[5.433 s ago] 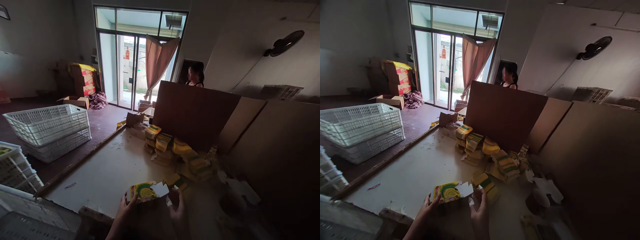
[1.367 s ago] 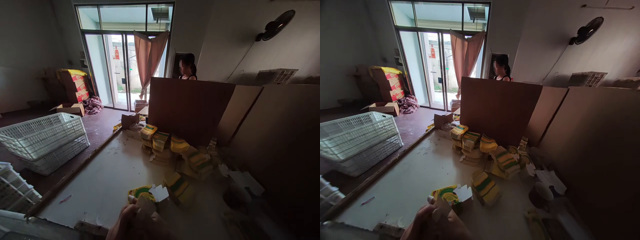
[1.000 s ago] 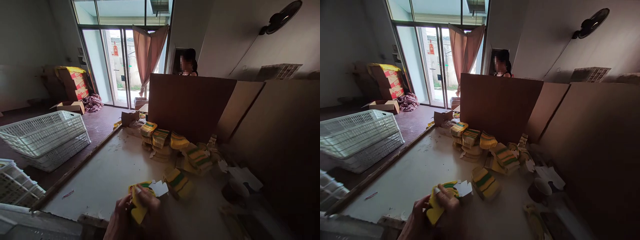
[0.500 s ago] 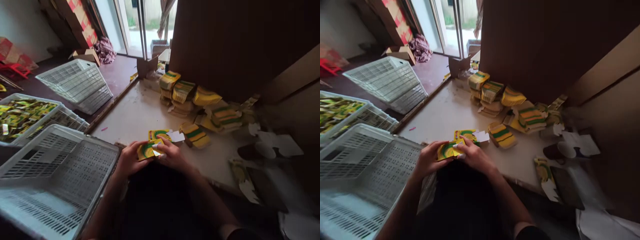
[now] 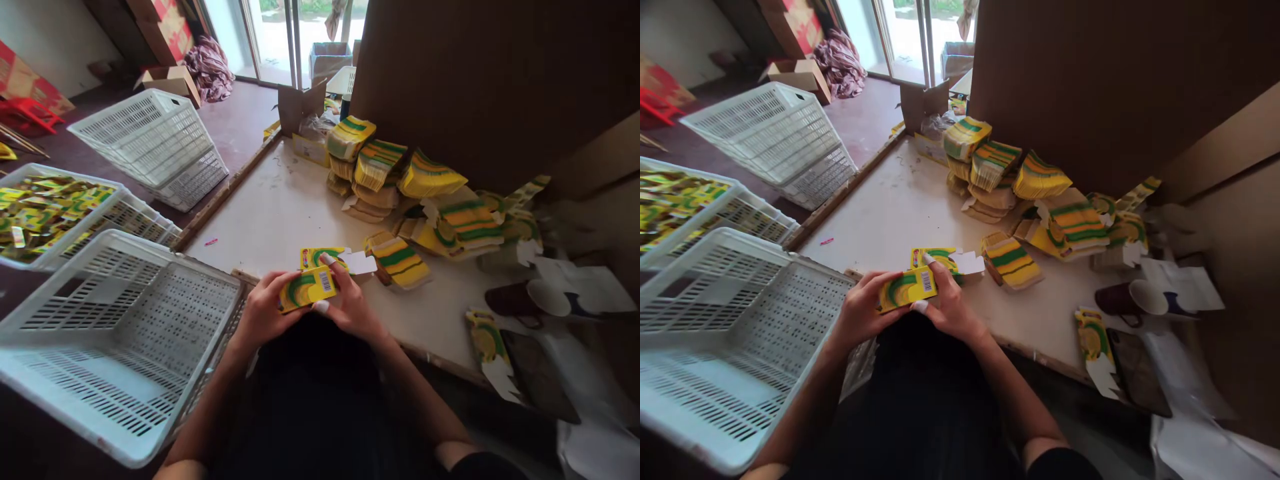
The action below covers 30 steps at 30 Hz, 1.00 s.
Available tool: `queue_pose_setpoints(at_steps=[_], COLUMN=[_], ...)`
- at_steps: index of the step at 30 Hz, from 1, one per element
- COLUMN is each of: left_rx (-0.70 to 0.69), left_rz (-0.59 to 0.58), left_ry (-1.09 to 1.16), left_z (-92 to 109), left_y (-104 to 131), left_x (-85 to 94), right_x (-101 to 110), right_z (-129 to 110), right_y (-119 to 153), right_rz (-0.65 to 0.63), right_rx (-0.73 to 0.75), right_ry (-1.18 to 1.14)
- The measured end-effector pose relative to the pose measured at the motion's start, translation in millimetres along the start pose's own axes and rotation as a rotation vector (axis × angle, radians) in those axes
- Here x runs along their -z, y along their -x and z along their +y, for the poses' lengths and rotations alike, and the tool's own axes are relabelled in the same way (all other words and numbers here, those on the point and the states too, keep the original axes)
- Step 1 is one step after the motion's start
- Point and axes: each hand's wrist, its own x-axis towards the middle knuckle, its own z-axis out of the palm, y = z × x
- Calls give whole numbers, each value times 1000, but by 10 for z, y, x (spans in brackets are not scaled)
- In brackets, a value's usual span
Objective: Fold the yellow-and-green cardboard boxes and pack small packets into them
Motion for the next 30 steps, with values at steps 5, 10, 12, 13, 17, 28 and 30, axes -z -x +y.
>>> queue_pose_setpoints(at_steps=[5, 10, 12, 13, 17, 28, 30], left_rx=[359, 573, 606, 619, 620, 448, 479], left_rz=[285, 376, 355, 338, 206, 410, 554], left_ry=[-214, -531, -445, -376, 14, 1429, 1468], left_z=[-336, -486, -484, -482, -434, 312, 393], left_y=[328, 650, 662, 642, 456, -174, -234], left_x=[639, 1046, 974, 896, 424, -518, -476], right_x=[273, 299, 260, 250, 274, -171, -252], right_z=[159, 414, 456, 458, 334, -251, -275], right_y=[-62, -168, -192, -198, -197, -17, 24], right_rz=[190, 96, 75, 78, 168, 27, -58], right_rx=[-91, -155, -156, -155, -159, -107, -131], right_ry=[277, 608, 649, 660, 608, -213, -340])
